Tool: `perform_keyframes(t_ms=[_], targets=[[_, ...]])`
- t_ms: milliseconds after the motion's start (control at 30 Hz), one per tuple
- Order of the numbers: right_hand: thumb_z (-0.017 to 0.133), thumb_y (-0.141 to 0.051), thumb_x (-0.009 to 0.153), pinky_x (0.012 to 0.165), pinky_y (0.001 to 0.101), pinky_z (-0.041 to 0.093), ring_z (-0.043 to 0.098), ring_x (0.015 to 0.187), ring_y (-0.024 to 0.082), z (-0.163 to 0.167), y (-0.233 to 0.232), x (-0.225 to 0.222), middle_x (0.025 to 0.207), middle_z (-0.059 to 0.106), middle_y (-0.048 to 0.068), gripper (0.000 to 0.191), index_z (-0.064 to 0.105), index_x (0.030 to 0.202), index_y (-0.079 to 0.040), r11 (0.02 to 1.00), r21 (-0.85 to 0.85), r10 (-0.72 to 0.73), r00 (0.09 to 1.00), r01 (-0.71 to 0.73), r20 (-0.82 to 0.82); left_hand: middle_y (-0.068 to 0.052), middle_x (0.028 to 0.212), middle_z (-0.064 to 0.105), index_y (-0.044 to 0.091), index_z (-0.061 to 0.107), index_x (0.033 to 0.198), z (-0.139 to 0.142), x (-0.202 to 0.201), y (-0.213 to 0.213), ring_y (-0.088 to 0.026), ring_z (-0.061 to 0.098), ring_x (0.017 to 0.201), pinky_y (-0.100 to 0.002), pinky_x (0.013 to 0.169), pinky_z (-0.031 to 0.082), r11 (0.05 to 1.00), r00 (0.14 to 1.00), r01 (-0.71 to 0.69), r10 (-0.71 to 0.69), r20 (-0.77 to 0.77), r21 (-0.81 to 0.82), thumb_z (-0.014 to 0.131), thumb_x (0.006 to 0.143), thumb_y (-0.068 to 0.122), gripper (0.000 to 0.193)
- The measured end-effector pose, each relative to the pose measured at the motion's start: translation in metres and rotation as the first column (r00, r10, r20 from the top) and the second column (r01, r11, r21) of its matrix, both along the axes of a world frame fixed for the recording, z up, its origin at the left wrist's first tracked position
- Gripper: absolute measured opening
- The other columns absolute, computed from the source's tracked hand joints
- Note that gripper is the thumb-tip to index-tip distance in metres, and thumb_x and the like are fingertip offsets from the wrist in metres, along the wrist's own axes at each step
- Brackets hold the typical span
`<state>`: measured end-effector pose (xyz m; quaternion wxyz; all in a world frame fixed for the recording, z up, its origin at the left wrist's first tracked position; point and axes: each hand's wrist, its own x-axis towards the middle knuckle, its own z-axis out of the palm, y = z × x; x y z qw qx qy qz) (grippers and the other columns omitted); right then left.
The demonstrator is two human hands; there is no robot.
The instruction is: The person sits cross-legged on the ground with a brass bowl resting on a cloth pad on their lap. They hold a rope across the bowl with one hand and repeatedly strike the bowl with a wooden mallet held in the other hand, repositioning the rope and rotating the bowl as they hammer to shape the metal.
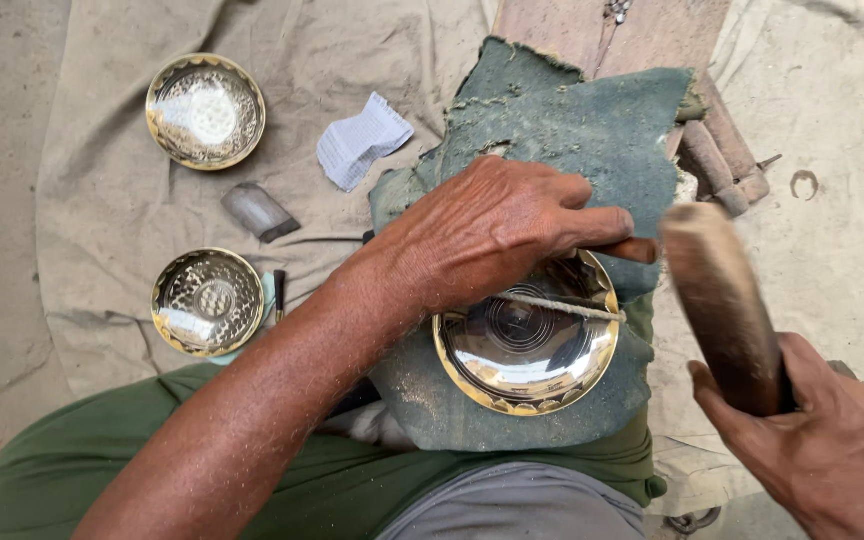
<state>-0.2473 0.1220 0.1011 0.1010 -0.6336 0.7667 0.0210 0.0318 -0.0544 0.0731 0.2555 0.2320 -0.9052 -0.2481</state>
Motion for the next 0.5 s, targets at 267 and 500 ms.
perform_keyframes(t_ms=[267, 500], targets=[[0.082, -0.017, 0.085, 0.051, 0.0311, 0.056, 0.068, 0.054, 0.017, -0.021, 0.014, 0.002, 0.071, 0.07, 0.009, 0.025, 0.071, 0.097, 0.001, 0.97, -0.152, -0.121, 0.921, 0.188, 0.369, -0.008, 0.081, 0.067, 0.022, 0.075, 0.11, 0.002, -0.011, -0.004, -0.028, 0.072, 0.075, -0.045, 0.067, 0.057, 0.994, 0.999, 0.021, -0.024, 0.028, 0.107, 0.058, 0.097, 0.026, 0.021], [0.079, -0.016, 0.092, 0.055, 0.0294, 0.059, 0.071, 0.059, 0.015, -0.034, 0.026, 0.008, 0.071, 0.071, 0.007, 0.017, 0.07, 0.099, -0.003, 0.936, -0.185, -0.157, 0.826, 0.299, 0.542, -0.012, 0.077, 0.067, 0.012, 0.075, 0.096, 0.008, -0.017, -0.009, -0.032, 0.072, 0.072, -0.049, 0.062, 0.055, 0.993, 0.993, 0.096, -0.1, 0.057, 0.066, 0.058, 0.097, 0.04, 0.032]])
